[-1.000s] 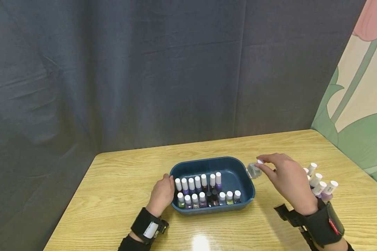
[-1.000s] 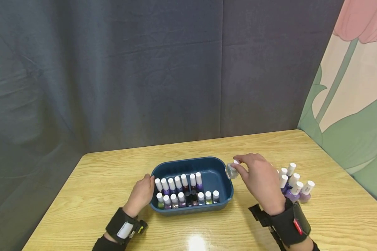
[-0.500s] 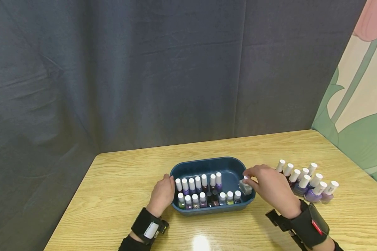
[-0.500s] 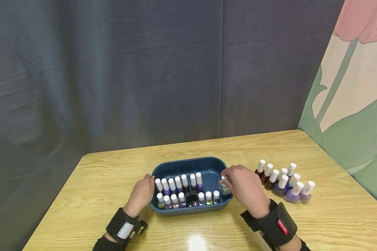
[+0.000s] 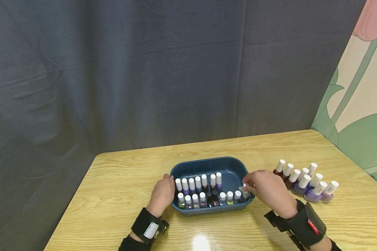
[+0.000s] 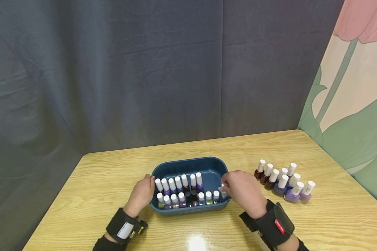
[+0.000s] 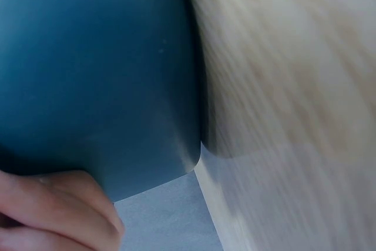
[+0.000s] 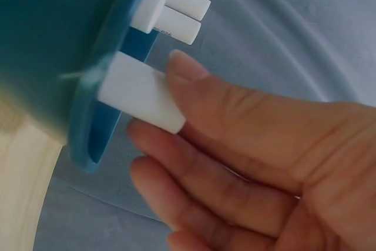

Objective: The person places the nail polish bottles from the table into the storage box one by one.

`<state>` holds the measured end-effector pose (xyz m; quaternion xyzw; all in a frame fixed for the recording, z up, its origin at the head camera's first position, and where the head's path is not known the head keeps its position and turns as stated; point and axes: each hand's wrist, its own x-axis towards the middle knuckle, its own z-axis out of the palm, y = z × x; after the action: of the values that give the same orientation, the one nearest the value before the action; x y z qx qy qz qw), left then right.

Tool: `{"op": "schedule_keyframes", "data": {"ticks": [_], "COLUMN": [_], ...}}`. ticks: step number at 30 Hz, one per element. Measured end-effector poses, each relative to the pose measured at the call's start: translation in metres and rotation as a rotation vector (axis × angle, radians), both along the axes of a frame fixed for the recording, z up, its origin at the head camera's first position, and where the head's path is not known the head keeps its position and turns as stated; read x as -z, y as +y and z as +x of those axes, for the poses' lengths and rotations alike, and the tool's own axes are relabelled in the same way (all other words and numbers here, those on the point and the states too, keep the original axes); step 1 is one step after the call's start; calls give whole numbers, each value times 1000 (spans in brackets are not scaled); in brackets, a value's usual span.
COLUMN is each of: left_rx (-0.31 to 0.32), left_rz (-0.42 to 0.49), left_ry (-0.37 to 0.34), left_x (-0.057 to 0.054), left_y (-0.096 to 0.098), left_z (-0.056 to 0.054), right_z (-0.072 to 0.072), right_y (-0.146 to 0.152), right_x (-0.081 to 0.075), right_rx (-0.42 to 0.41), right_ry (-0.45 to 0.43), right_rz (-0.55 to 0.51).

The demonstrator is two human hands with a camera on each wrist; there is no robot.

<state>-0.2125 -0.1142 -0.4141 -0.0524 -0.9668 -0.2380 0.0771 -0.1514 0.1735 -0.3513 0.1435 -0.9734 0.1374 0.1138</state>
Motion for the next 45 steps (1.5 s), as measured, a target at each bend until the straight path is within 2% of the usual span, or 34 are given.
{"op": "schedule_keyframes", "data": {"ticks": [13, 36, 41, 45], "left_rx": [0, 0, -1, 1], "left_rz": [1, 13, 7, 3], "left_ry": [-5, -3, -3, -4], "left_x": [-1, -1, -1, -1], "left_y": [0, 0, 0, 0], "left_z": [1, 1, 1, 1], "right_z": [-3, -3, -4, -7], "right_y": [-2, -5, -1, 12], "right_x": [6, 9, 5, -1], "right_rx": [10, -1, 23, 84], "right_ry": [-55, -26, -20, 41], "right_rz": [36, 76, 29, -20]}}
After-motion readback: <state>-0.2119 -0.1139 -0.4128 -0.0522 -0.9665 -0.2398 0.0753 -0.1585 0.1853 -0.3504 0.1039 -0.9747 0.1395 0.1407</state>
